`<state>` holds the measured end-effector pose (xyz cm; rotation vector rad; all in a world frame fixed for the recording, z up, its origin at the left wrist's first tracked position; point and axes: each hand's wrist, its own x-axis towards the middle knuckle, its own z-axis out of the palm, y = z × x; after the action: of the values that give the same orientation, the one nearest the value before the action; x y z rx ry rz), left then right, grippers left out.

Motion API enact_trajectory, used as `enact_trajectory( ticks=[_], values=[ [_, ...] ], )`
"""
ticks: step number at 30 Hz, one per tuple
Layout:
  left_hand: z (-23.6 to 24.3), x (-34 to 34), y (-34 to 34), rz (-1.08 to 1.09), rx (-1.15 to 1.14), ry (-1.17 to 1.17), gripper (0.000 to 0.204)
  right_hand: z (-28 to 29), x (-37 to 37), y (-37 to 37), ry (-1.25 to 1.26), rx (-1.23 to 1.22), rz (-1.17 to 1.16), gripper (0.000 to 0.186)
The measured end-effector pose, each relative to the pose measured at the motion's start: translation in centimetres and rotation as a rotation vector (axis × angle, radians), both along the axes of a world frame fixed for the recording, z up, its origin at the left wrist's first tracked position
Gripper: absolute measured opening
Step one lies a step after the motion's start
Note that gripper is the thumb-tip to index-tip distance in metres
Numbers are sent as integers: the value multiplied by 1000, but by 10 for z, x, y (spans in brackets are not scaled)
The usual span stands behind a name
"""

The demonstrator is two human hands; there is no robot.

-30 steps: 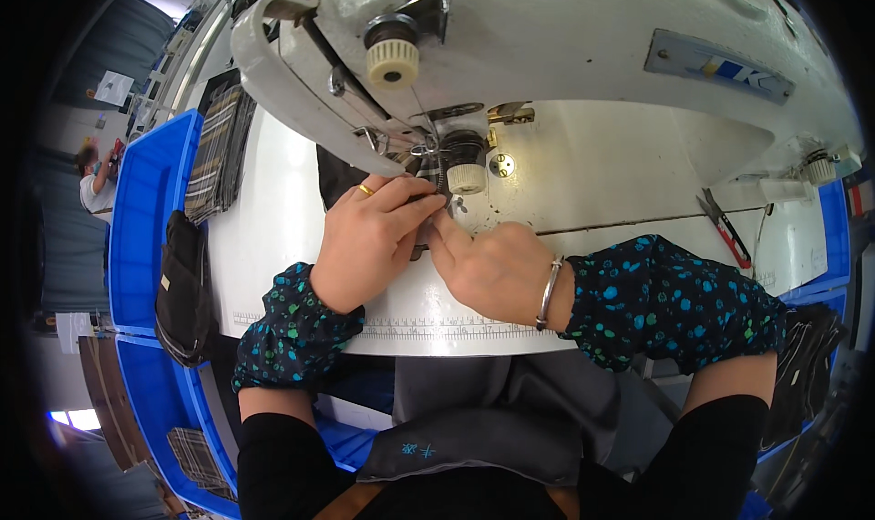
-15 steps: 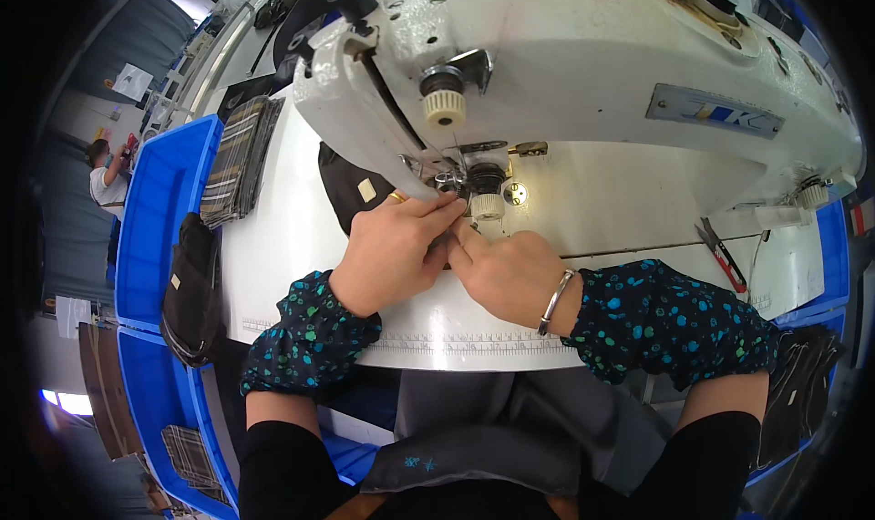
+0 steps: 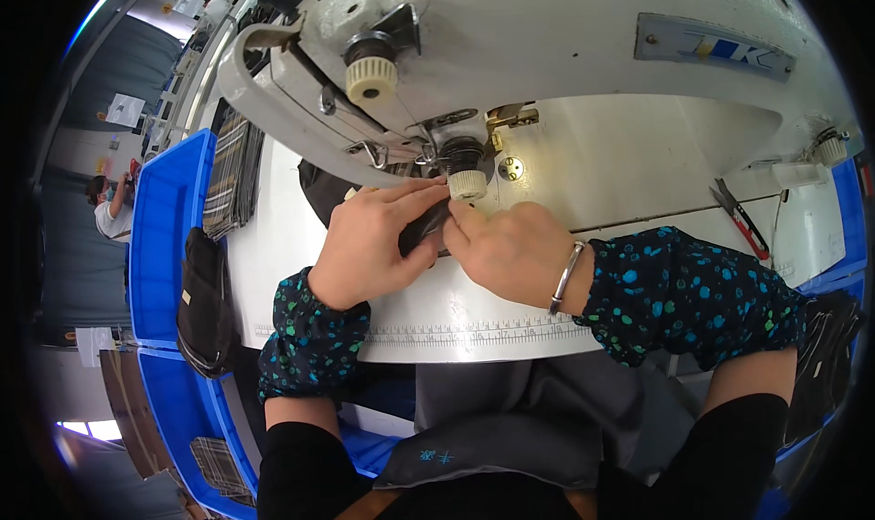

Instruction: The person sews zippers onto small black pouches using an industrial sewing machine. They pick up pouches from a blue bin, align the zipper with the fabric, and guide the material under the needle. After sewing, the finished pouches are placed into a separate blue bin.

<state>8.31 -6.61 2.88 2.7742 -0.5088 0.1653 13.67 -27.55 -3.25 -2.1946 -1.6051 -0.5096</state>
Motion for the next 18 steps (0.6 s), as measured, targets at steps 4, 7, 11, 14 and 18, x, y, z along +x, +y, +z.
enact_trajectory(
  ticks=[4, 7, 11, 14, 18],
  values=[
    [-2, -1, -2, 8, 34, -15, 45, 0, 1, 1, 8, 0, 12, 19],
    [-5, 1, -1, -14, -6, -13, 45, -1, 1, 0, -11, -4, 5, 19],
    [-4, -1, -7, 11, 17, -14, 45, -1, 1, 1, 3, 5, 8, 19],
    [-3, -1, -10, 26, 32, -14, 44, -1, 1, 1, 0, 8, 1, 17],
    [-7, 0, -13, 33, 10, -31, 45, -1, 3, 0, -14, -41, -36, 18]
  ],
)
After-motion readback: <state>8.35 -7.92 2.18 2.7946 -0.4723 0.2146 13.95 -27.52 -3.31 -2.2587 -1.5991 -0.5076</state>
